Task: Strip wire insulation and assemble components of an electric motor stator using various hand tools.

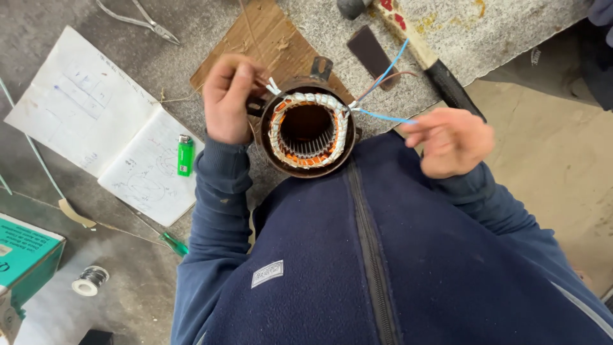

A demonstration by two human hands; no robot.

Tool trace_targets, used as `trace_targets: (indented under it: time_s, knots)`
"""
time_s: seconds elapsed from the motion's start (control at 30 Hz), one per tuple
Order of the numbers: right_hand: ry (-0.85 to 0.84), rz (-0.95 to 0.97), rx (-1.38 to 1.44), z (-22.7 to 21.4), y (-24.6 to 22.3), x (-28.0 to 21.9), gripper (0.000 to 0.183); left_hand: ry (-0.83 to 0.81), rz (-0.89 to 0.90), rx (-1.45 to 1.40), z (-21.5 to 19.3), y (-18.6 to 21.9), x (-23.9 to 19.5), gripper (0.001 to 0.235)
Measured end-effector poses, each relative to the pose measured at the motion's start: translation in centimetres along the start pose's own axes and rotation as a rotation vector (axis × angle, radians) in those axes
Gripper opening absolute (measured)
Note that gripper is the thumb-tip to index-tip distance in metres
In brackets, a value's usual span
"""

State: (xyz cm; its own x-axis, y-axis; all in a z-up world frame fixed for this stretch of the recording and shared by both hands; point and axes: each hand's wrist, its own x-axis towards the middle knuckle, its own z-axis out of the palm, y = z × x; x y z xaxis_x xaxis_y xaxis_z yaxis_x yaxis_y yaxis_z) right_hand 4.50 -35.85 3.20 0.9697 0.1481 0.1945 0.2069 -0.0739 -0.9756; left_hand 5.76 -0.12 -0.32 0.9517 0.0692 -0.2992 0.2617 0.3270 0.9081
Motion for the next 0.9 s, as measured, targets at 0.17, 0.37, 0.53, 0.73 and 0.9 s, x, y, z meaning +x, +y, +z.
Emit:
trace_targets:
  time_s: [0.17,0.37,0.53,0.73,0.9]
  knots:
    - [0.39,0.059,0.263,-4.7,2.7,2.4,0.035,0.214,0.402,0.717,4.4,7.3,-2.5,0.014]
    - [0.064,0.146,0.018,-4.5,2.8,0.5,0.032,-0.214,0.738,1.388,12.2,7.4,-0.4,0.021]
    - [-0.137,0.087,-0.151,-4.6,3.9,-2.5,0.023,-0.587,0.383,1.699,15.2,5.6,2.6,0.031]
    - [-0.156,0.207,-0.104,-6.4,4.3,-3.6,0.018,-0.681,0.362,1.357,14.6,6.3,2.4,0.032]
    - [-0.292,0.161,-0.106,-6.3,4.0,-1.5,0.015,-0.521,0.405,1.314,15.0,5.3,1.2,0.018]
